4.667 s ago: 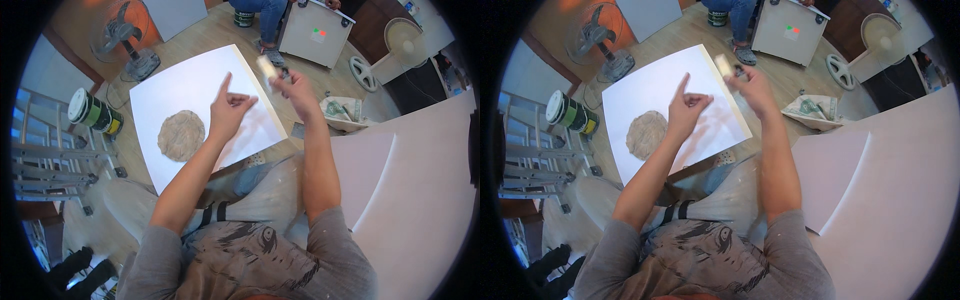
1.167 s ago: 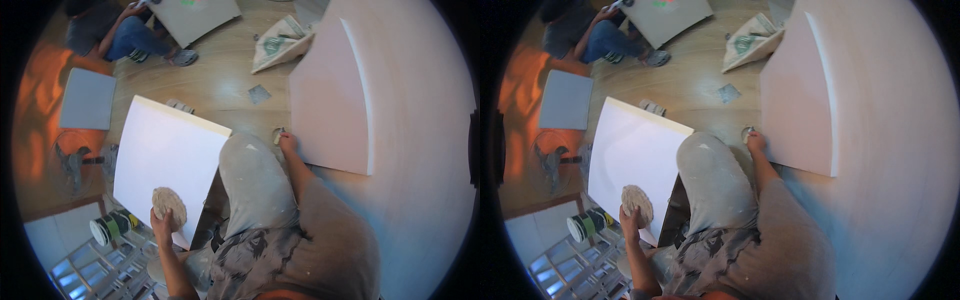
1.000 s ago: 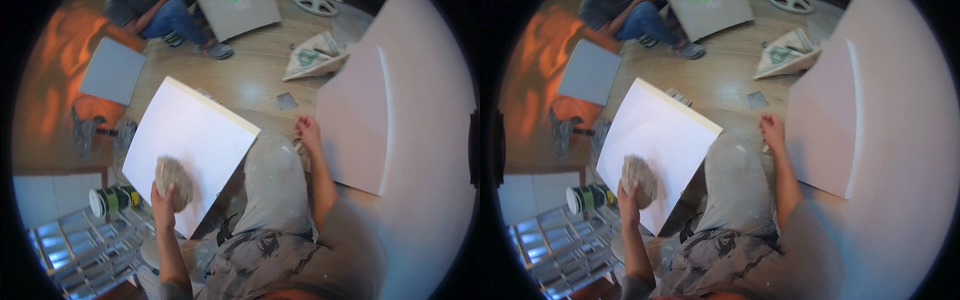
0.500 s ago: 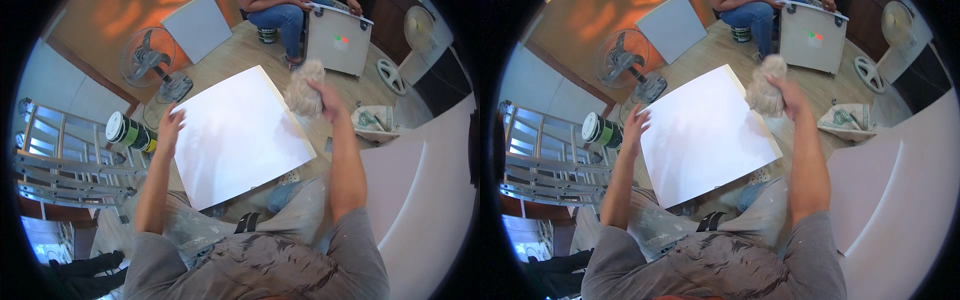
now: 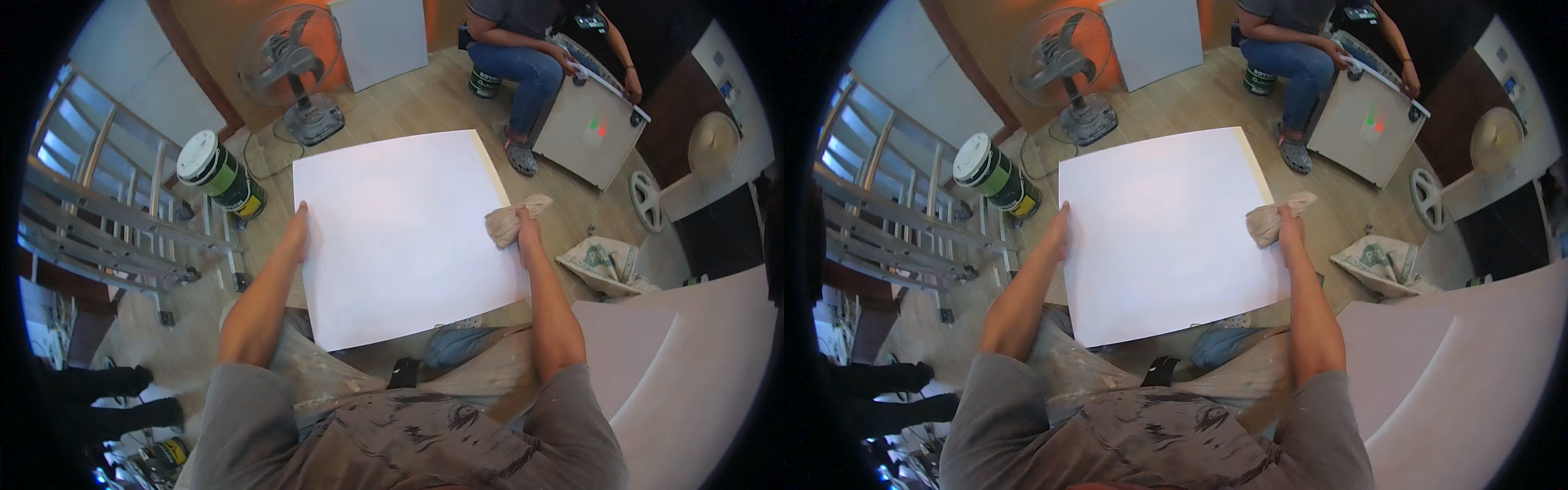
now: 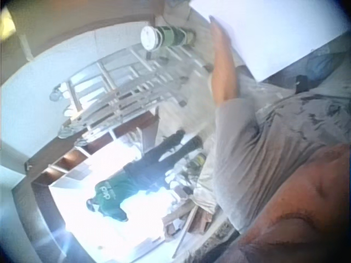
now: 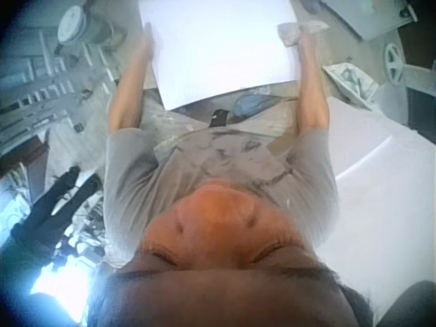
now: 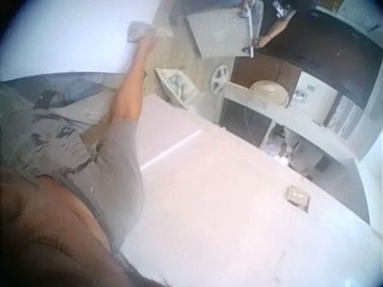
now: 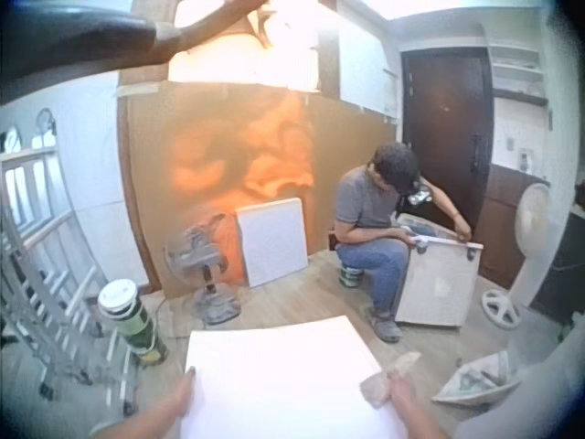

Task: The person sits on the floor and wipes a white rectangular panel with a cloth, then uses a utility knife to trim the edges. The person repeats the wiping and trimming process on the panel.

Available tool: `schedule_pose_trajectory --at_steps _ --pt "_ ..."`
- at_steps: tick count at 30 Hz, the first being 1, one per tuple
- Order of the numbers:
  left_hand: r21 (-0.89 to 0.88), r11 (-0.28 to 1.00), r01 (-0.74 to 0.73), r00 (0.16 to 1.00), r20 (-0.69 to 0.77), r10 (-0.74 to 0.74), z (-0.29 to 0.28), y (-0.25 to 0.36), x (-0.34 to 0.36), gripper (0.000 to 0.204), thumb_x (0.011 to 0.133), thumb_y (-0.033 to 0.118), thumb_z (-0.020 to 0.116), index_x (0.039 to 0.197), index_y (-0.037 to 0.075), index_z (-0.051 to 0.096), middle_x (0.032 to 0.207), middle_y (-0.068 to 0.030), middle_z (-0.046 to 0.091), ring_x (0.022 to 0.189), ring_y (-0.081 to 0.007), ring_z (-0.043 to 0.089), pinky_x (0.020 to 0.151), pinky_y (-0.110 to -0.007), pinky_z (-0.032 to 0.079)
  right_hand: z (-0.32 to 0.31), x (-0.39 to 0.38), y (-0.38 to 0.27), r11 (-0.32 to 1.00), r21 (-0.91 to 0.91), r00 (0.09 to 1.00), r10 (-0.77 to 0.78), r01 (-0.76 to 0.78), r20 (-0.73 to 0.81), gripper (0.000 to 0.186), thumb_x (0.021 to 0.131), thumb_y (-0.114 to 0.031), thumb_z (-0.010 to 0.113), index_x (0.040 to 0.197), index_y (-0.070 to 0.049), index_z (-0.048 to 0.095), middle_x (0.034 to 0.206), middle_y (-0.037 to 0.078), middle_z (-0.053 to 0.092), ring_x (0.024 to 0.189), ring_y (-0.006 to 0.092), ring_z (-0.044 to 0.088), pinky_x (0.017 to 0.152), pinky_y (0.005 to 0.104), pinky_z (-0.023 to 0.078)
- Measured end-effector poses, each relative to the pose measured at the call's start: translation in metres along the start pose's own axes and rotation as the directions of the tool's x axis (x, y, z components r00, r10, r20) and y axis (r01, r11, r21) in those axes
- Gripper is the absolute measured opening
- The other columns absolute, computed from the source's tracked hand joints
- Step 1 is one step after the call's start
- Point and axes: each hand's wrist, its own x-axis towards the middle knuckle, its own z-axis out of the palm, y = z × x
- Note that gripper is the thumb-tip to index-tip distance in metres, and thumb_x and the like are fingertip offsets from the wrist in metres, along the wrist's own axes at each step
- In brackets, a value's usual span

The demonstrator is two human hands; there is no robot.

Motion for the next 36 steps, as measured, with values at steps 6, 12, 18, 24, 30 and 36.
schedule_pose_trajectory --at_steps 6,12,18,24,30,36 --pt "-0.229 0.948 -0.220 0.973 0.010 0.229 0.041 0.095 -0.113 0.061 0.105 0.048 0.051 0.136 -0.004 0.056 0.127 -0.0169 0.066 0.113 -0.0281 0.065 0.101 -0.040 0.050 -0.043 -0.011 -0.119 0.854 -0.167 0.830 -0.519 0.492 -0.205 0.050 0.101 -0.037 0.056 0.119 0.009 0.067 0.113 0.019 0.072 0.107 0.0266 0.067 0.094 0.0396 0.050" --pt "-0.101 0.904 -0.416 0.877 0.219 0.428 0.048 0.100 -0.134 0.074 0.102 0.062 0.052 0.133 -0.005 0.055 0.127 -0.0163 0.064 0.114 -0.0245 0.061 0.103 -0.039 0.046 -0.088 -0.093 -0.352 0.563 -0.428 0.447 -0.824 0.707 -0.347 0.073 0.098 -0.061 0.057 0.119 0.007 0.071 0.117 0.020 0.072 0.116 0.0284 0.067 0.100 0.0380 0.047" --pt "-0.621 0.753 -0.219 0.791 0.339 0.509 0.116 0.068 -0.161 0.090 0.098 0.072 0.044 0.150 -0.001 0.035 0.148 -0.0135 0.046 0.137 -0.0229 0.045 0.119 -0.039 0.034 -0.077 -0.203 -0.458 -0.250 -0.803 -0.429 -0.903 0.541 -0.008 0.044 0.101 -0.043 0.061 0.117 -0.003 0.073 0.113 0.014 0.075 0.104 0.0266 0.072 0.090 0.0353 0.053" --pt "-0.678 0.731 -0.080 0.843 0.345 0.413 0.116 0.028 -0.138 0.083 0.098 0.068 0.049 0.145 0.000 0.041 0.142 -0.0081 0.048 0.128 -0.0210 0.049 0.113 -0.038 0.041 -0.022 -0.219 -0.433 -0.198 -0.529 -0.353 -0.911 0.825 -0.211 0.032 0.101 -0.032 0.066 0.108 -0.002 0.074 0.103 0.011 0.078 0.093 0.0215 0.075 0.082 0.0335 0.056" --pt "-0.607 0.791 0.076 0.828 0.480 0.289 0.122 -0.013 -0.110 0.051 0.099 0.046 0.068 0.126 0.006 0.053 0.119 -0.0042 0.059 0.113 -0.0167 0.057 0.105 -0.033 0.050 0.003 -0.215 -0.422 -0.342 -0.296 -0.408 -0.890 0.892 -0.203 0.027 0.100 -0.024 0.067 0.102 0.002 0.075 0.090 0.009 0.078 0.082 0.0175 0.075 0.076 0.0304 0.057" --pt "-0.604 0.792 0.088 0.855 0.454 0.252 0.148 -0.037 -0.102 0.026 0.095 0.010 0.074 0.116 0.005 0.060 0.111 -0.0044 0.065 0.103 -0.0170 0.065 0.093 -0.030 0.058 0.031 -0.228 -0.410 -0.323 -0.179 -0.350 -0.926 0.929 -0.142 0.019 0.093 -0.014 0.065 0.098 0.004 0.069 0.085 0.010 0.073 0.078 0.0199 0.070 0.071 0.0335 0.055"
